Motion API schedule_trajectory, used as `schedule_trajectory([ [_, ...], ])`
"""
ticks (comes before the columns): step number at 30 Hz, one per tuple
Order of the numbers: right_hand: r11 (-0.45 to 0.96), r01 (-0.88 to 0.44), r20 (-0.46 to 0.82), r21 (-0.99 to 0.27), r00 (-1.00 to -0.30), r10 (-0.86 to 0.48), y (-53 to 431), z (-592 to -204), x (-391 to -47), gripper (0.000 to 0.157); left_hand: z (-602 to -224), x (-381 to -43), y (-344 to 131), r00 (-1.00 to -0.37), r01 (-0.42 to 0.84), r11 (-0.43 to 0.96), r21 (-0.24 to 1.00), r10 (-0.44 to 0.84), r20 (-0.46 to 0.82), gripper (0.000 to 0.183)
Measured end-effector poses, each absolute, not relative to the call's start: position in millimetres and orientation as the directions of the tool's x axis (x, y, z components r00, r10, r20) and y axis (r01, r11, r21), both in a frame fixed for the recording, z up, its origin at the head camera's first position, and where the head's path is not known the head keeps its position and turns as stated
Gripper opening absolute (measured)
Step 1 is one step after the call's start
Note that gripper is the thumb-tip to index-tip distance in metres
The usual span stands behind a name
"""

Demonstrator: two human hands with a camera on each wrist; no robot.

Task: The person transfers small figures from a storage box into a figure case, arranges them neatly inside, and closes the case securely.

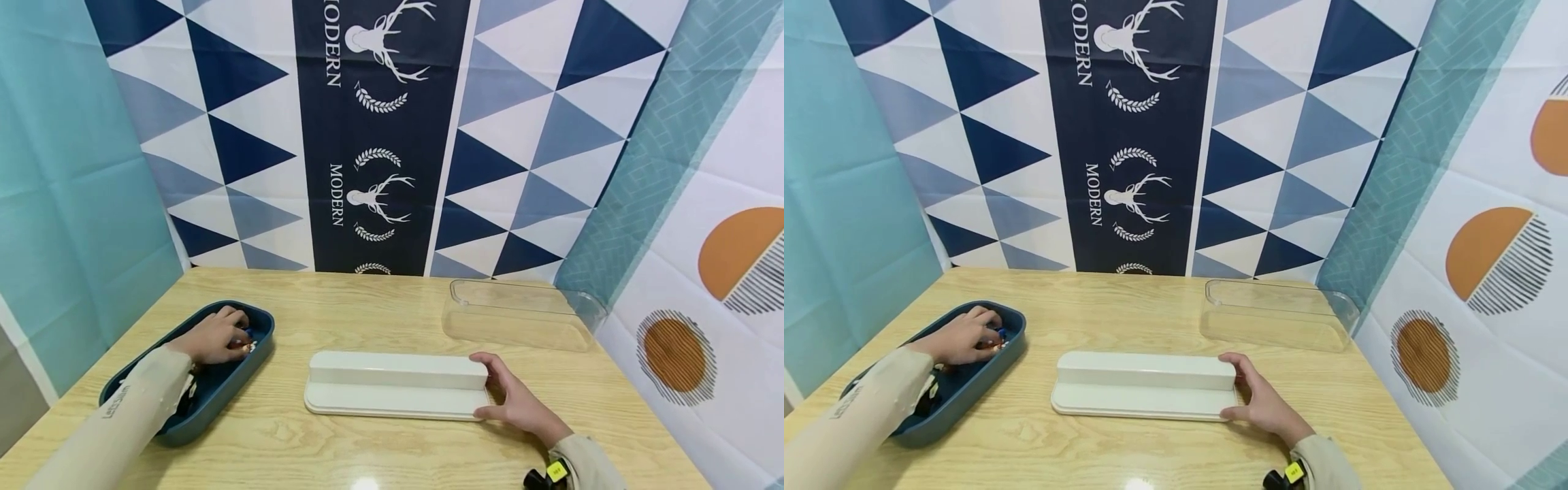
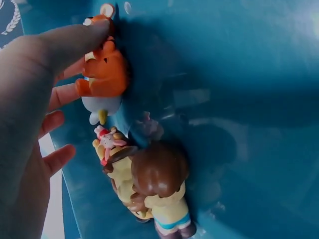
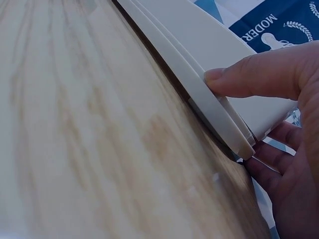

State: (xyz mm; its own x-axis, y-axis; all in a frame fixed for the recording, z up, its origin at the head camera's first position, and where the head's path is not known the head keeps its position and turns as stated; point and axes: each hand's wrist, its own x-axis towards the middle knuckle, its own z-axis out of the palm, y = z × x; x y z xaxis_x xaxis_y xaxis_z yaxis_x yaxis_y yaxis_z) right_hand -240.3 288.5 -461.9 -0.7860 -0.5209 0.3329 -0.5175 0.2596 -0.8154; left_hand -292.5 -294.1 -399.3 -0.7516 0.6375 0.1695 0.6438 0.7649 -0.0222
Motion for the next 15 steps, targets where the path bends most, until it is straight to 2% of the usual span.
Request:
schedule_trajectory([
  [9, 0.256, -0.514, 0.332, -0.819, -0.787, -0.519, 287.7, -460.6, -241.0, 0.083, -402.2, -295.3, -301.6, -0.749, 0.643, 0.764, 0.054, 0.613, 0.250, 0.010],
  [15, 0.247, -0.528, 0.346, -0.812, -0.778, -0.525, 288.0, -460.8, -241.7, 0.083, -393.7, -292.6, -302.7, -0.790, 0.592, 0.797, 0.118, 0.546, 0.277, 0.009],
])
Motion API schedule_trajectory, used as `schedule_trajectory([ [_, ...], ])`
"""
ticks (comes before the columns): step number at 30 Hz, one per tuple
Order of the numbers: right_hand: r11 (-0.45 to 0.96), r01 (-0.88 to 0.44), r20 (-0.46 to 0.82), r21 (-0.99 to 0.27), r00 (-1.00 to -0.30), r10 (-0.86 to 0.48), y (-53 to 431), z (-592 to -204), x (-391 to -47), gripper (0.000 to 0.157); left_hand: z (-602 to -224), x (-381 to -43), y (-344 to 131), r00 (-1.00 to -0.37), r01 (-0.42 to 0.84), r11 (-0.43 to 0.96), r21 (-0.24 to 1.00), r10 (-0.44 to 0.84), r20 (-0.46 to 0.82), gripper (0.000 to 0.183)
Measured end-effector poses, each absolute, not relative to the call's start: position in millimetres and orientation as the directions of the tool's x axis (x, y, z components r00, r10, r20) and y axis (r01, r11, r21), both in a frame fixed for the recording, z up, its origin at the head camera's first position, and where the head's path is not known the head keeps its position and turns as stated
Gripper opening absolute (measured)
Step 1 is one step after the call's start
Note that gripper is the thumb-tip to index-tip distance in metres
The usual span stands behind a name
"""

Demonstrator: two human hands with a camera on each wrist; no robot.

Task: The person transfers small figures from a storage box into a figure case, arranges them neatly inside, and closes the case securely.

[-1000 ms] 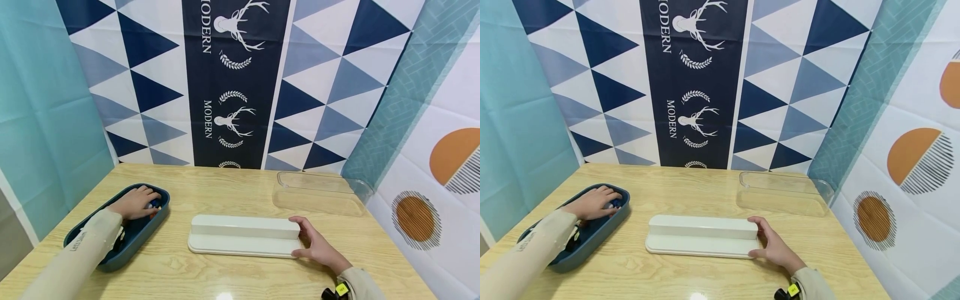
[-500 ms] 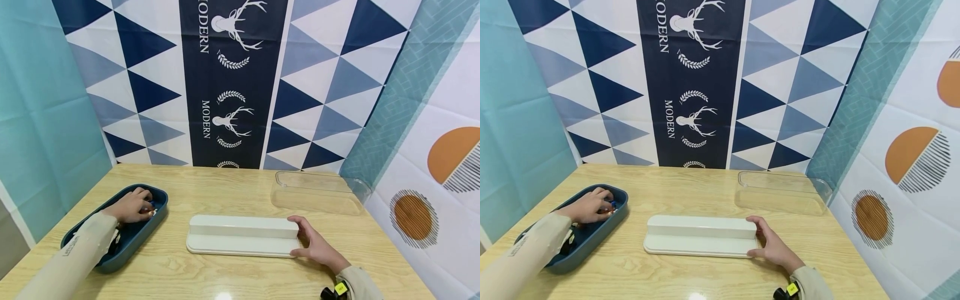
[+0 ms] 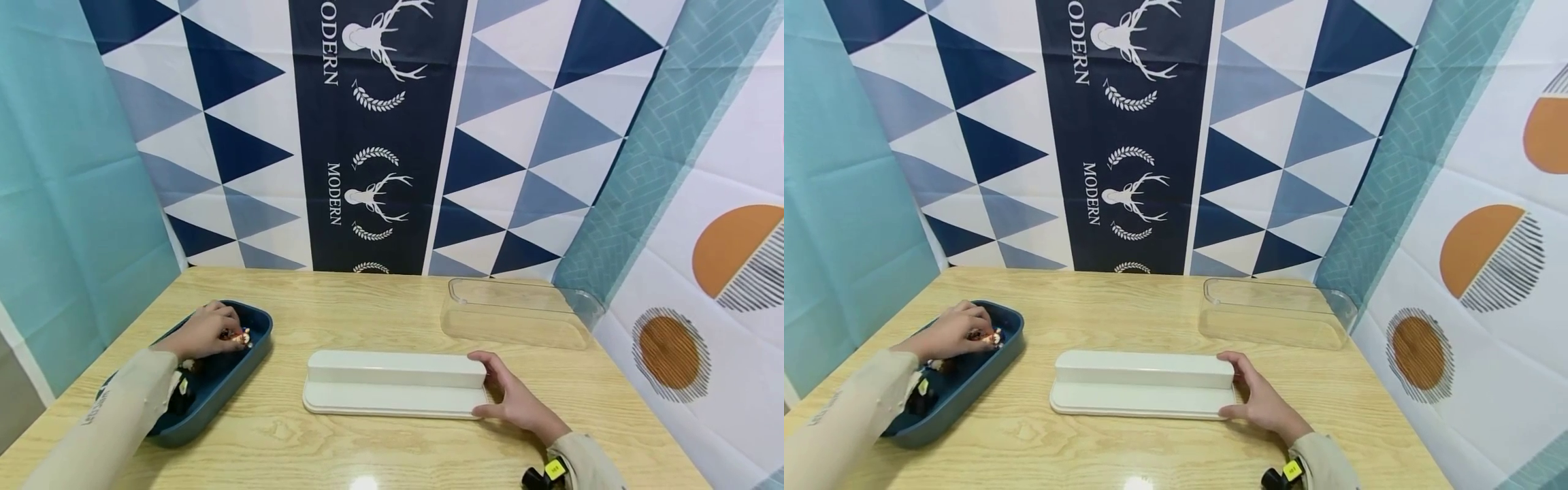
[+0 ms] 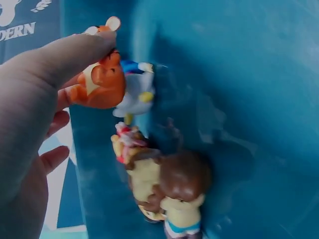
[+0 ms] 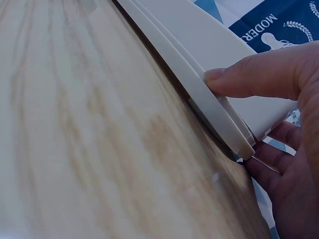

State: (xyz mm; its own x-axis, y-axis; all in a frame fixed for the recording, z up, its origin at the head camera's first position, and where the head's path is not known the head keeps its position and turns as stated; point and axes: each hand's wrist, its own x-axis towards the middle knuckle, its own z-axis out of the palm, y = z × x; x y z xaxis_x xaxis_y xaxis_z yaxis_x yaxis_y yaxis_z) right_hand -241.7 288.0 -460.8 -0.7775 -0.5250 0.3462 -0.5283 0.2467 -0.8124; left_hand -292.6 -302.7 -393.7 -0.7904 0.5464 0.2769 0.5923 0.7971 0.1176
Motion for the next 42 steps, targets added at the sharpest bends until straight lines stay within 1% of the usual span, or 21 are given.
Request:
schedule_trajectory([
  [3, 0.243, -0.528, 0.346, -0.813, -0.775, -0.528, 288, -460, -241, 0.083, -385, -291, -300, -0.812, 0.558, 0.817, 0.143, 0.503, 0.296, 0.008],
  [7, 0.247, -0.530, 0.348, -0.811, -0.776, -0.526, 288, -460, -241, 0.084, -375, -290, -296, -0.835, 0.513, 0.842, 0.165, 0.446, 0.321, 0.012],
  [13, 0.249, -0.533, 0.348, -0.809, -0.775, -0.528, 288, -460, -240, 0.084, -365, -290, -291, -0.877, 0.451, 0.837, 0.310, 0.350, 0.330, 0.020],
  [19, 0.256, -0.536, 0.349, -0.805, -0.776, -0.526, 290, -460, -239, 0.085, -362, -289, -289, -0.905, 0.385, 0.807, 0.447, 0.236, 0.353, 0.023],
  [24, 0.258, -0.517, 0.333, -0.816, -0.785, -0.522, 291, -460, -239, 0.085, -357, -283, -284, -0.934, 0.311, 0.766, 0.563, 0.138, 0.328, 0.029],
  [28, 0.258, -0.520, 0.332, -0.814, -0.782, -0.527, 290, -461, -240, 0.085, -352, -279, -277, -0.961, 0.230, 0.710, 0.666, 0.057, 0.272, 0.037],
  [31, 0.252, -0.521, 0.332, -0.815, -0.778, -0.533, 289, -463, -241, 0.086, -348, -277, -269, -0.970, 0.197, 0.645, 0.739, 0.021, 0.241, 0.043],
  [37, 0.238, -0.509, 0.326, -0.827, -0.779, -0.535, 288, -463, -240, 0.085, -344, -275, -250, -0.977, 0.187, 0.518, 0.835, 0.008, 0.213, 0.046],
  [42, 0.215, -0.519, 0.344, -0.827, -0.771, -0.536, 290, -461, -239, 0.083, -345, -274, -233, -0.983, 0.161, 0.431, 0.888, -0.006, 0.182, 0.045],
])
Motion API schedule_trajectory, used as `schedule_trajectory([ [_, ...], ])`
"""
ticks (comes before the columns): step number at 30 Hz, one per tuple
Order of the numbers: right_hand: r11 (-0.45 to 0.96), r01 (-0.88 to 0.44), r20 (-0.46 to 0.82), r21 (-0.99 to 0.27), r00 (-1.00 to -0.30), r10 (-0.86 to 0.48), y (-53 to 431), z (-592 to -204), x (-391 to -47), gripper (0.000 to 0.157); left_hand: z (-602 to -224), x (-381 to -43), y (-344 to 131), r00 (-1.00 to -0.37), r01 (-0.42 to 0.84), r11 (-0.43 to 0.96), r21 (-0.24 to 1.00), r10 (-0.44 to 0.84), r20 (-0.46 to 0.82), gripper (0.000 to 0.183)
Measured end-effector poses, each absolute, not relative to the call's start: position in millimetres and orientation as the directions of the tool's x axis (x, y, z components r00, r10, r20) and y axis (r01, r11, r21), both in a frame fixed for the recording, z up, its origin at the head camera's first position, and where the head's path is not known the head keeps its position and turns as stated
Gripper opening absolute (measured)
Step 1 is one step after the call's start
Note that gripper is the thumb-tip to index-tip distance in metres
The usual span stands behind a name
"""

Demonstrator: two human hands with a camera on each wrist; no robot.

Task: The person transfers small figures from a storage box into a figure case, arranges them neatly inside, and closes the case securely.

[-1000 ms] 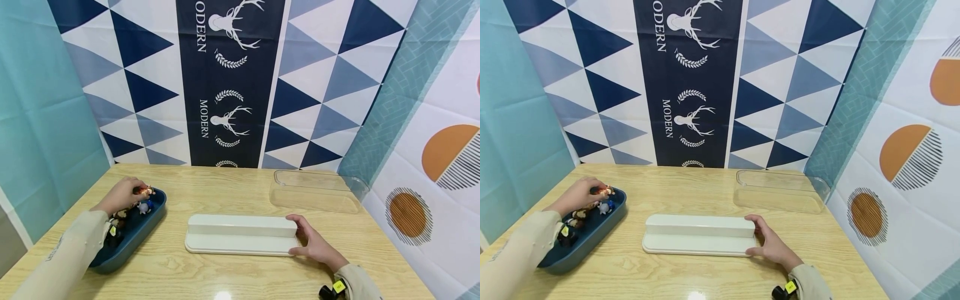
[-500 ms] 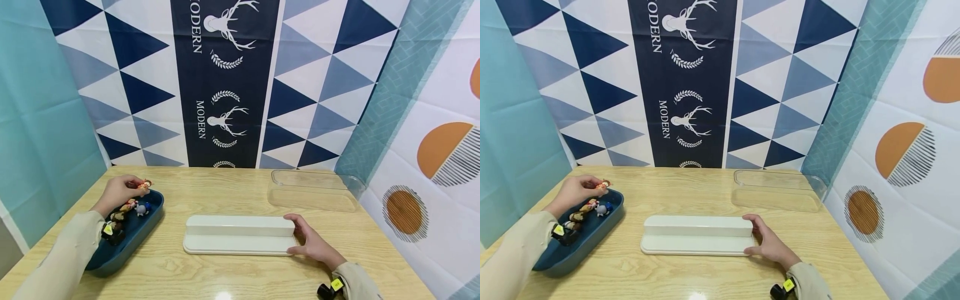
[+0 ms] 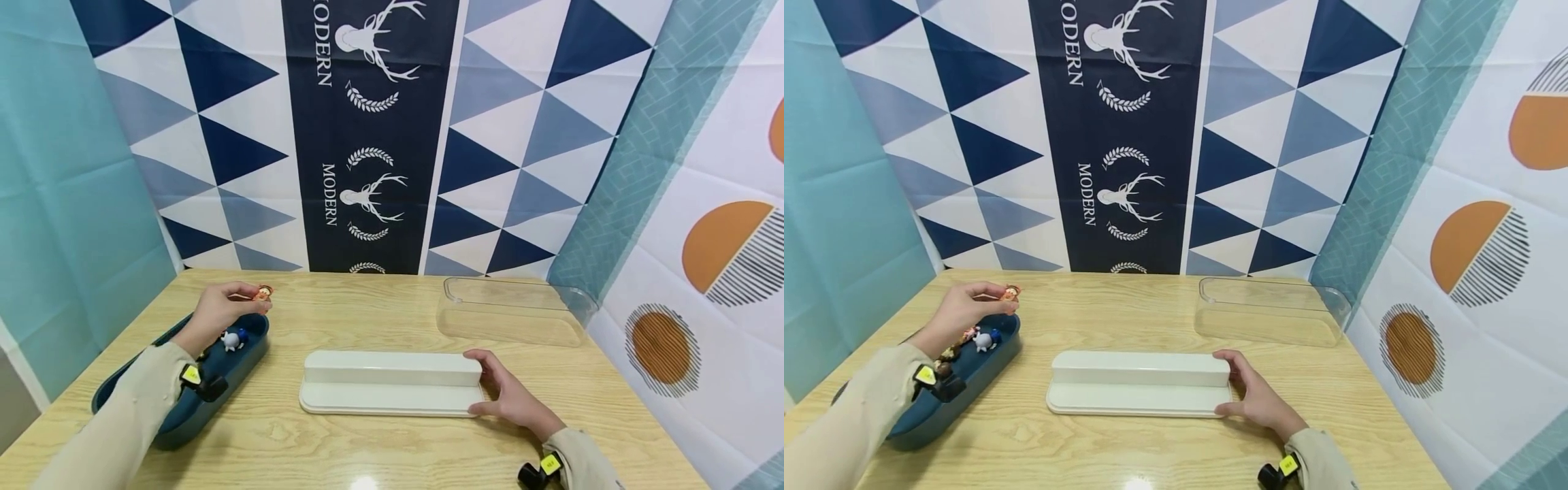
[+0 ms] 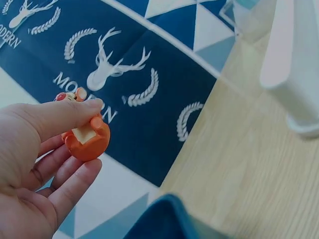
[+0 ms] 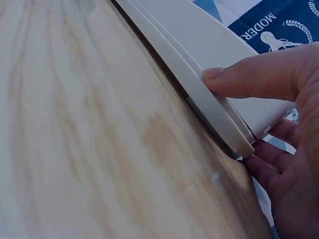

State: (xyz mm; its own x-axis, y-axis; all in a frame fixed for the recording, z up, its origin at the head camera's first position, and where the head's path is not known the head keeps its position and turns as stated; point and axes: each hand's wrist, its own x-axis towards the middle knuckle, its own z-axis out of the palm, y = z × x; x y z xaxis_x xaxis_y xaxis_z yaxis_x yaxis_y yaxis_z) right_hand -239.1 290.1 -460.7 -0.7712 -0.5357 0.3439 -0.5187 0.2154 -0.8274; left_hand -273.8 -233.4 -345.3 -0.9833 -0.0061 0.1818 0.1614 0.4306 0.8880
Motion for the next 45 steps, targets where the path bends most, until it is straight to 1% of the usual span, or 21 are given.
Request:
schedule_trajectory([
  [4, 0.188, -0.518, 0.358, -0.835, -0.769, -0.530, 291, -462, -240, 0.084, -350, -274, -222, -0.987, 0.139, 0.409, 0.902, -0.012, 0.158, 0.040],
  [10, 0.146, -0.505, 0.364, -0.851, -0.767, -0.529, 292, -463, -241, 0.086, -357, -271, -204, -0.988, 0.145, 0.392, 0.908, 0.015, 0.151, 0.033],
  [18, 0.115, -0.512, 0.382, -0.851, -0.755, -0.532, 294, -463, -243, 0.088, -366, -261, -167, -0.989, 0.149, 0.290, 0.945, 0.060, 0.138, 0.024],
  [25, 0.107, -0.505, 0.381, -0.856, -0.758, -0.529, 295, -464, -244, 0.089, -380, -250, -130, -0.987, 0.133, 0.184, 0.974, 0.111, 0.113, 0.023],
  [33, 0.127, -0.489, 0.360, -0.863, -0.772, -0.524, 295, -464, -245, 0.089, -399, -237, -88, -0.973, 0.157, 0.049, 0.986, 0.178, 0.146, 0.024],
  [39, 0.115, -0.496, 0.376, -0.861, -0.772, -0.513, 296, -463, -246, 0.086, -416, -228, -60, -0.960, 0.210, -0.003, 0.978, 0.187, 0.207, 0.026],
  [45, 0.116, -0.505, 0.379, -0.856, -0.763, -0.523, 295, -463, -247, 0.086, -431, -215, -39, -0.964, 0.175, -0.061, 0.983, 0.192, 0.183, 0.025],
])
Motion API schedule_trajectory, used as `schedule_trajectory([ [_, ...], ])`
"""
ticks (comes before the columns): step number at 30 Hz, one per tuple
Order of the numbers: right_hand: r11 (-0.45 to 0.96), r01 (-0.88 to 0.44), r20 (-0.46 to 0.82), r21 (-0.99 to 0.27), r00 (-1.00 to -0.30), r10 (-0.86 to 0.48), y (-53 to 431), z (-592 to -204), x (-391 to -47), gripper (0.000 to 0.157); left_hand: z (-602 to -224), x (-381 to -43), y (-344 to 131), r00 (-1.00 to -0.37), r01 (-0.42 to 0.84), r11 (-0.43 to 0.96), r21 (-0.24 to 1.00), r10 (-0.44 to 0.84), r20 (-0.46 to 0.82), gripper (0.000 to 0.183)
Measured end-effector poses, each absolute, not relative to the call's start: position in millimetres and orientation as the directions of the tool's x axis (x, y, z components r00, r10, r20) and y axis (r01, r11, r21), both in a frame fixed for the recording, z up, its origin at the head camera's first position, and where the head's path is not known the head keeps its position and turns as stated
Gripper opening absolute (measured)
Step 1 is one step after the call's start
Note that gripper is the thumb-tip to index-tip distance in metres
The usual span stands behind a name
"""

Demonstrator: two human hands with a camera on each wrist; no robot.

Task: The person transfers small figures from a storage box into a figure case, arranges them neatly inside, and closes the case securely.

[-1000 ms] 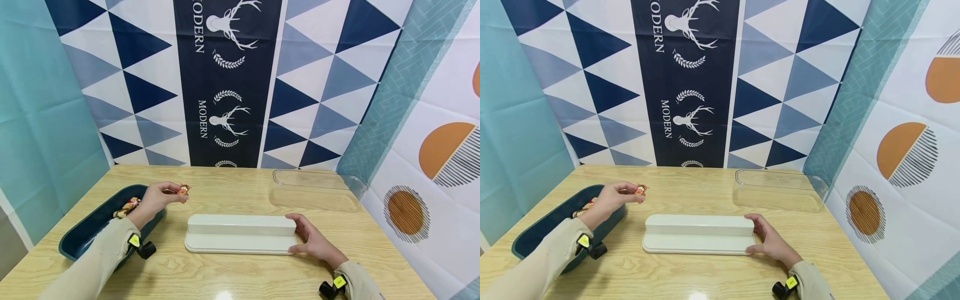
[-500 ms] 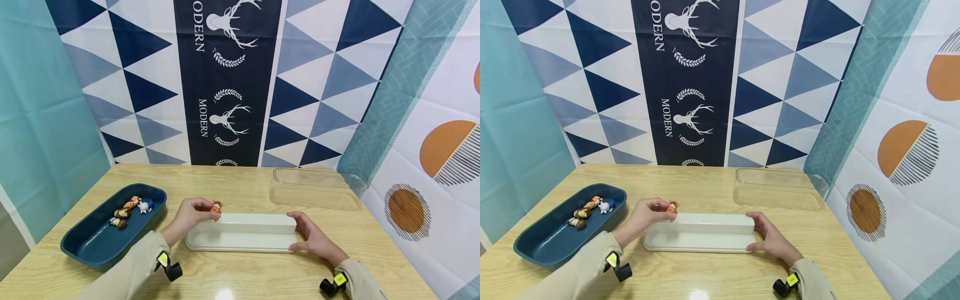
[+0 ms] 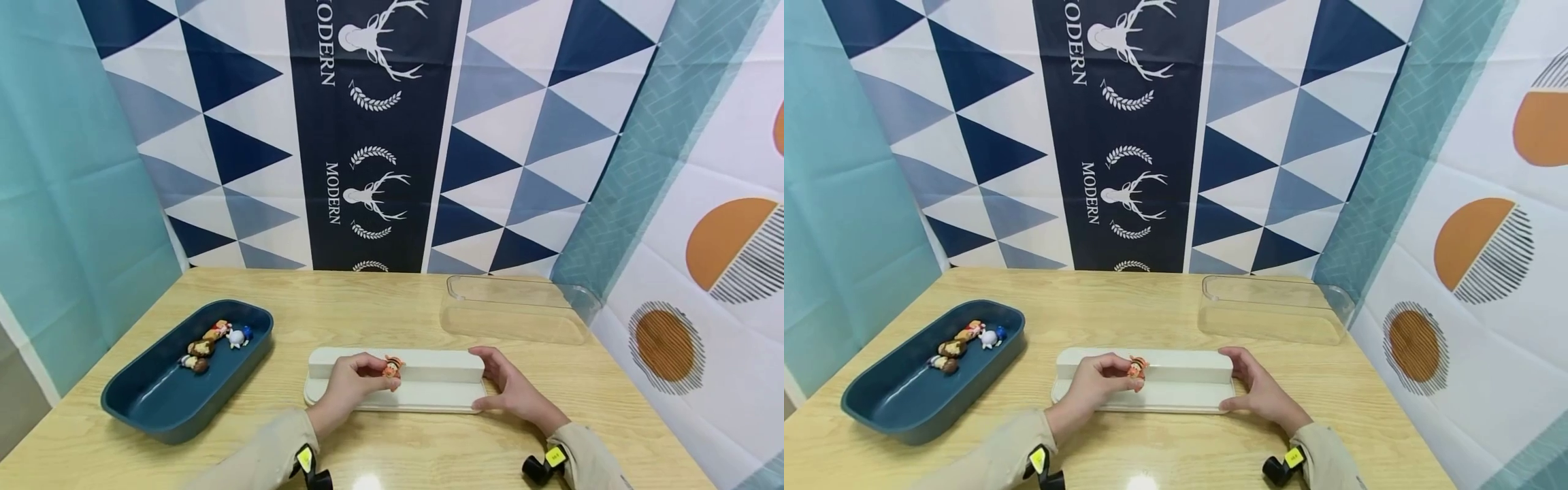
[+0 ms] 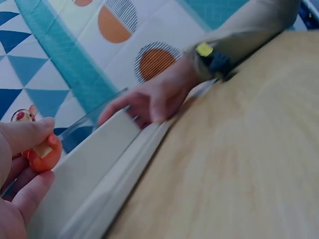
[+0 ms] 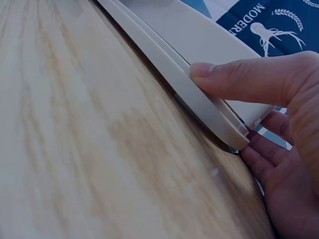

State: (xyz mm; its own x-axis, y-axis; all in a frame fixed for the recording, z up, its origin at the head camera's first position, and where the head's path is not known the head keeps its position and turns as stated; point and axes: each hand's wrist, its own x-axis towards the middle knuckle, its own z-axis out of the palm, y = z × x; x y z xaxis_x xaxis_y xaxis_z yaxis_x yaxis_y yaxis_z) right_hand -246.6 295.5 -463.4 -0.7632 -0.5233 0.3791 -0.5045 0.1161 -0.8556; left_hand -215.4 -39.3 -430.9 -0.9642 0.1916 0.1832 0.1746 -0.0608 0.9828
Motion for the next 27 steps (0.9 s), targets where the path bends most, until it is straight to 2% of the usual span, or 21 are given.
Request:
schedule_trajectory([
  [9, 0.130, -0.497, 0.372, -0.858, -0.776, -0.510, 295, -463, -247, 0.087, -445, -202, -8, -0.962, 0.186, -0.122, 0.975, 0.181, 0.206, 0.023],
  [15, 0.113, -0.506, 0.384, -0.855, -0.764, -0.518, 294, -465, -246, 0.086, -452, -194, 9, -0.972, 0.200, -0.124, 0.972, 0.098, 0.212, 0.022],
  [20, 0.103, -0.521, 0.401, -0.848, -0.755, -0.519, 295, -465, -246, 0.086, -453, -193, 19, -0.965, 0.237, -0.135, 0.962, 0.079, 0.249, 0.021],
  [27, 0.095, -0.530, 0.411, -0.843, -0.748, -0.522, 294, -466, -247, 0.086, -458, -191, 28, -0.958, 0.282, -0.074, 0.957, 0.038, 0.285, 0.021],
])
